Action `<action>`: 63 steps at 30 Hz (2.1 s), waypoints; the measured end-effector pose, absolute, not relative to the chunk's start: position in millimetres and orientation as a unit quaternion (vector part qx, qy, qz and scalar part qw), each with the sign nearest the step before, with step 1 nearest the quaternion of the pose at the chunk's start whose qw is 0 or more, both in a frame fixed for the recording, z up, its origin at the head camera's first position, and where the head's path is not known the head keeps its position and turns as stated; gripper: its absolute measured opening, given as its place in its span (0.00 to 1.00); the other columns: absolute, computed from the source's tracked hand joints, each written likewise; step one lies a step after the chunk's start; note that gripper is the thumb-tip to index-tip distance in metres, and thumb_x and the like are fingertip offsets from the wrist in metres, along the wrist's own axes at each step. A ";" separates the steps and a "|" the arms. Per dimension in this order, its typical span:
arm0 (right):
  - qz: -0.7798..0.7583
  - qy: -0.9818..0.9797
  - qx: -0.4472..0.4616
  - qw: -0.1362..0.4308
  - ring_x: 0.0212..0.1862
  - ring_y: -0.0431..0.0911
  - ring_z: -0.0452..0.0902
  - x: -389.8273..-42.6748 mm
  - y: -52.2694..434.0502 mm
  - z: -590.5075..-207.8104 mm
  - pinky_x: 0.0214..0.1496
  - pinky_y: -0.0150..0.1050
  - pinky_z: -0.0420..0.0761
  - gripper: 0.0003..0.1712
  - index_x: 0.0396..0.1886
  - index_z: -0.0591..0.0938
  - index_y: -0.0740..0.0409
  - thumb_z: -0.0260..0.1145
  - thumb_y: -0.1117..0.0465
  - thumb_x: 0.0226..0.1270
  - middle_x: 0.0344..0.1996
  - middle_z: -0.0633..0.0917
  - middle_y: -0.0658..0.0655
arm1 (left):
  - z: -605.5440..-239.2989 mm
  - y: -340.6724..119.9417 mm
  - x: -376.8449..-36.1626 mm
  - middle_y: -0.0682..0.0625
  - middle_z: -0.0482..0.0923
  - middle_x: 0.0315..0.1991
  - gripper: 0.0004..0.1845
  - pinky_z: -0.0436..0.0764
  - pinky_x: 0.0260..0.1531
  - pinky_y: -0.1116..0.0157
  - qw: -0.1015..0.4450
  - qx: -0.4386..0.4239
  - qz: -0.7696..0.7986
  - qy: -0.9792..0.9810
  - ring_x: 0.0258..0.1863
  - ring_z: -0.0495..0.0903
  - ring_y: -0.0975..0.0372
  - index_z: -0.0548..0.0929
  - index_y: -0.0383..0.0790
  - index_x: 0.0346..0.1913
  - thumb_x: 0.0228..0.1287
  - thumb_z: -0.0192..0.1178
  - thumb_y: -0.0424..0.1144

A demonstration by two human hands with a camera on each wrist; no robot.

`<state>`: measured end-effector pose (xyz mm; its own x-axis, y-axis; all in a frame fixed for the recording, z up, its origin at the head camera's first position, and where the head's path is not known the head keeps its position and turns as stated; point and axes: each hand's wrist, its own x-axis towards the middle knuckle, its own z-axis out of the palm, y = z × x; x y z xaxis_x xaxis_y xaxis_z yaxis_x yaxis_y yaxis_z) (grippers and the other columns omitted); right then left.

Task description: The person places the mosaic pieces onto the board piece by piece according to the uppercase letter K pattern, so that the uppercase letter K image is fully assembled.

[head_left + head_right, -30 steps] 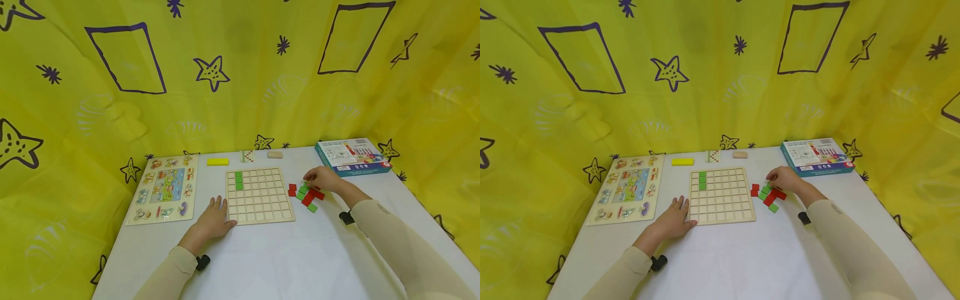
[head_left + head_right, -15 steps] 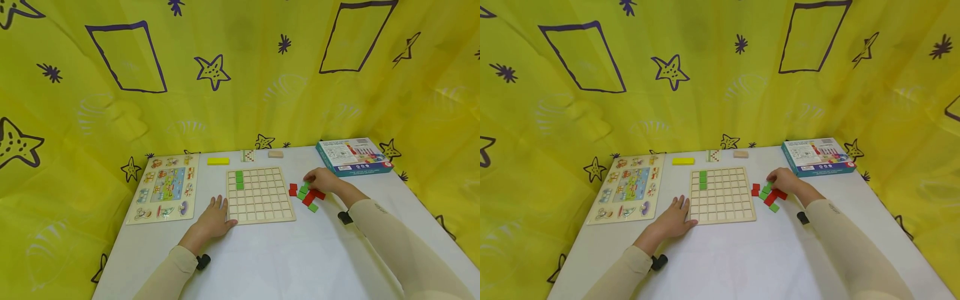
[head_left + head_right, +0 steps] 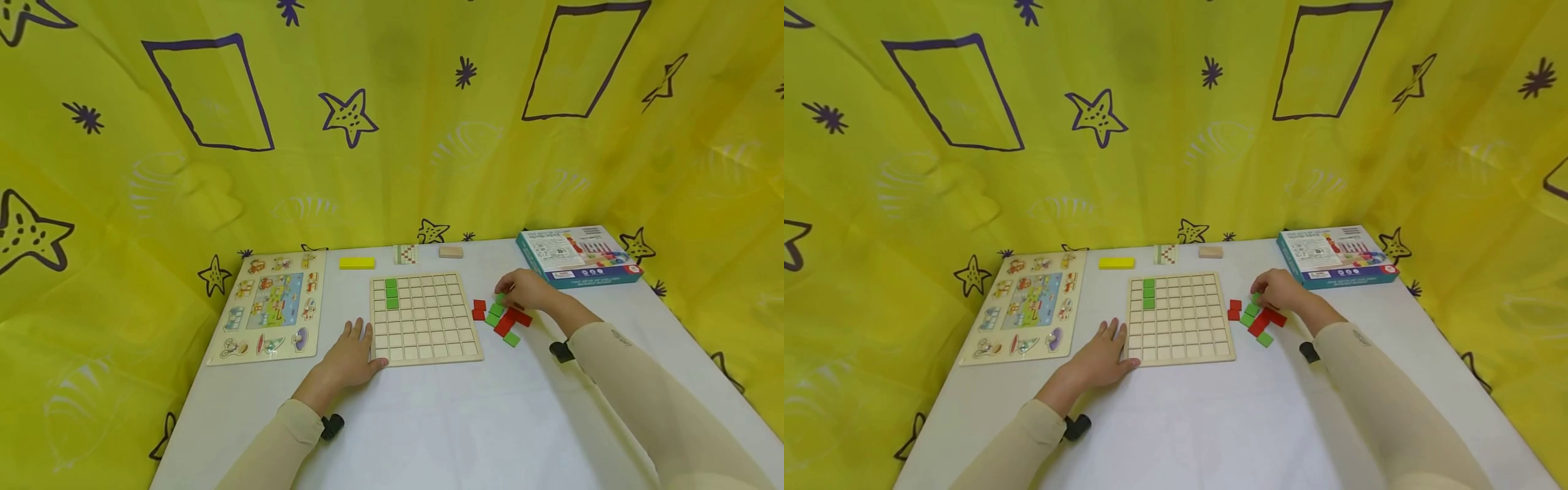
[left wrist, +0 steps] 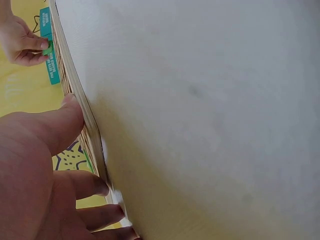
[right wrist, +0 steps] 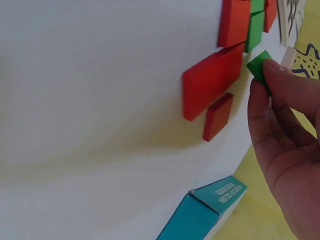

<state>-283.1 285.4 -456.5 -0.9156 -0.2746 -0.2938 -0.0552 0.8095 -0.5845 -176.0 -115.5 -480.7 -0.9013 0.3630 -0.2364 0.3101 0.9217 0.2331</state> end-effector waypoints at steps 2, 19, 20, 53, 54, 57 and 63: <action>-0.299 0.934 -0.092 0.174 0.39 0.52 0.76 -284.6 284.1 -453.7 0.40 0.40 0.80 0.10 0.47 0.86 0.64 0.68 0.69 0.68 0.41 0.85 0.59 | -480.9 -115.3 -176.4 0.29 0.51 0.76 0.46 0.59 0.72 0.47 0.138 0.173 0.096 0.971 0.75 0.50 0.35 0.59 0.26 0.75 0.71 0.57 0.59; -0.306 0.934 -0.142 0.120 0.39 0.49 0.77 -292.3 242.6 -439.6 0.44 0.44 0.79 0.04 0.38 0.86 0.59 0.71 0.63 0.67 0.35 0.86 0.54 | -481.1 -115.2 -176.1 0.29 0.52 0.76 0.45 0.60 0.71 0.47 0.141 0.171 0.101 0.970 0.75 0.50 0.35 0.60 0.26 0.75 0.71 0.57 0.59; -0.310 0.932 -0.142 0.119 0.38 0.49 0.77 -292.8 240.0 -439.9 0.43 0.43 0.79 0.04 0.38 0.86 0.59 0.72 0.63 0.67 0.35 0.86 0.54 | -481.2 -115.3 -176.3 0.29 0.52 0.76 0.45 0.60 0.71 0.47 0.140 0.171 0.101 0.970 0.75 0.50 0.35 0.60 0.26 0.75 0.71 0.57 0.59; -0.361 0.905 -0.187 0.129 0.36 0.47 0.81 -295.1 178.8 -437.2 0.39 0.38 0.82 0.06 0.41 0.89 0.63 0.71 0.67 0.66 0.36 0.88 0.56 | -479.7 -114.4 -176.2 0.30 0.52 0.76 0.45 0.60 0.71 0.47 0.138 0.169 0.095 0.971 0.75 0.51 0.36 0.60 0.26 0.75 0.71 0.58 0.60; -0.360 0.904 -0.192 0.129 0.36 0.47 0.81 -295.2 176.8 -437.5 0.38 0.38 0.82 0.06 0.41 0.89 0.63 0.71 0.67 0.66 0.36 0.87 0.55 | -479.6 -114.4 -175.9 0.30 0.52 0.76 0.45 0.60 0.71 0.47 0.139 0.168 0.096 0.971 0.75 0.51 0.36 0.60 0.26 0.75 0.70 0.58 0.60; -0.357 0.903 -0.198 0.130 0.37 0.47 0.80 -295.0 171.1 -438.3 0.39 0.38 0.81 0.05 0.40 0.89 0.62 0.72 0.67 0.65 0.36 0.87 0.55 | -478.8 -114.3 -174.9 0.30 0.52 0.77 0.45 0.60 0.72 0.47 0.141 0.165 0.099 0.971 0.75 0.51 0.36 0.60 0.27 0.75 0.70 0.58 0.60; -0.362 0.899 -0.205 0.138 0.36 0.45 0.81 -295.1 161.6 -442.5 0.40 0.40 0.82 0.05 0.40 0.89 0.60 0.71 0.68 0.65 0.35 0.86 0.54 | -479.2 -114.2 -174.8 0.30 0.51 0.77 0.46 0.60 0.71 0.47 0.142 0.165 0.099 0.971 0.75 0.50 0.36 0.60 0.27 0.76 0.70 0.58 0.60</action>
<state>-295.1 161.6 -442.5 -0.8784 -0.4674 -0.0994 -0.2681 0.6542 -0.7072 -174.8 -114.2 -479.2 -0.9052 0.3485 -0.2432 0.2923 0.9260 0.2387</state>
